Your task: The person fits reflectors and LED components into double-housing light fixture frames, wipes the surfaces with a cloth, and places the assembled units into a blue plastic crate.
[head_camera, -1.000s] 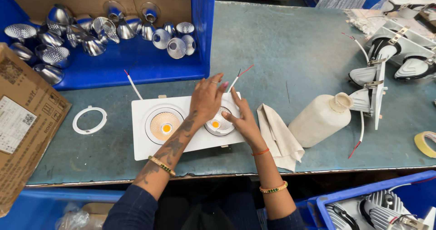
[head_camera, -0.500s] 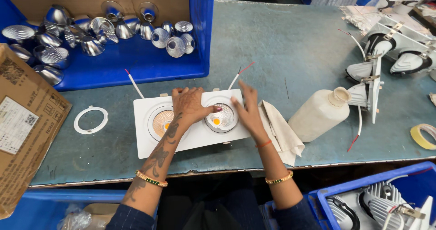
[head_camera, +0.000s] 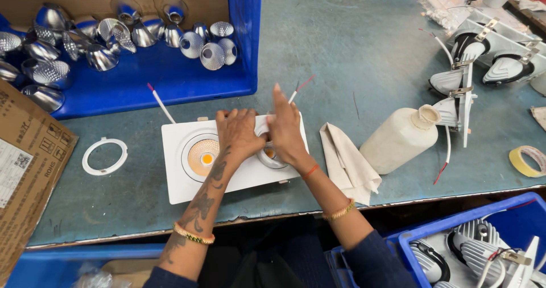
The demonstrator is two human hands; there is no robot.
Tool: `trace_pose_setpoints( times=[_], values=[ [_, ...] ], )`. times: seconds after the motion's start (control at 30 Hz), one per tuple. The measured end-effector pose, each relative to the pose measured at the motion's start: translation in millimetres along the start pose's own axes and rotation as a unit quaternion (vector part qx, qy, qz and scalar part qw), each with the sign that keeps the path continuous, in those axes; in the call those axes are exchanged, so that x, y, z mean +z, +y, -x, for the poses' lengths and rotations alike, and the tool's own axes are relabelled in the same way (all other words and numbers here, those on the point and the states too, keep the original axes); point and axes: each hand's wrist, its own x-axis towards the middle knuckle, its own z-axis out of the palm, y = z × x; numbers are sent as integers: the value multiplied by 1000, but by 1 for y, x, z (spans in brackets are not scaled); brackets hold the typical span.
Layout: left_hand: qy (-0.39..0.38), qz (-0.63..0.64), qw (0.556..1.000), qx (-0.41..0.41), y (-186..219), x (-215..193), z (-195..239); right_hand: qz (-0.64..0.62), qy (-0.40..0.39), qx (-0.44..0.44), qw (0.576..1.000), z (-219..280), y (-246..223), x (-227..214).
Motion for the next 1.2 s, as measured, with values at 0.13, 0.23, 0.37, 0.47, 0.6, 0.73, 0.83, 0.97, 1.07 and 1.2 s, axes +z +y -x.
trace_pose_setpoints(
  times=[0.13, 0.23, 0.37, 0.47, 0.6, 0.73, 0.83, 0.97, 1.07, 1.2],
  values=[
    [54, 40, 998, 13, -2, -4, 8, -299, 71, 62, 950, 20, 32, 9],
    [82, 41, 996, 18, 1, -12, 20, -200, 171, 127, 956, 41, 35, 2],
    [162, 83, 983, 38, 11, -8, 62, -180, 81, 210, 957, 89, 29, -4],
    [194, 77, 976, 63, 19, -7, 80, -266, 3, 228, 937, 114, 25, -10],
    [138, 77, 986, 57, 13, -19, 77, -276, -44, 269, 922, 126, 20, -25],
    [2, 55, 997, 57, -1, -34, 71, -323, -70, 281, 901, 127, 19, -32],
    [-39, 18, 999, 20, 1, -38, 69, -313, -89, 300, 897, 129, 24, -30],
    [-86, 30, 996, 0, 6, -40, 69, -302, -102, 318, 893, 133, 31, -31],
    [-82, 41, 996, -1, 5, -38, 68, -301, -93, 312, 896, 133, 31, -29],
    [13, 12, 1000, 6, 2, -27, 58, -206, -21, 300, 931, 122, 26, -8]
  ],
)
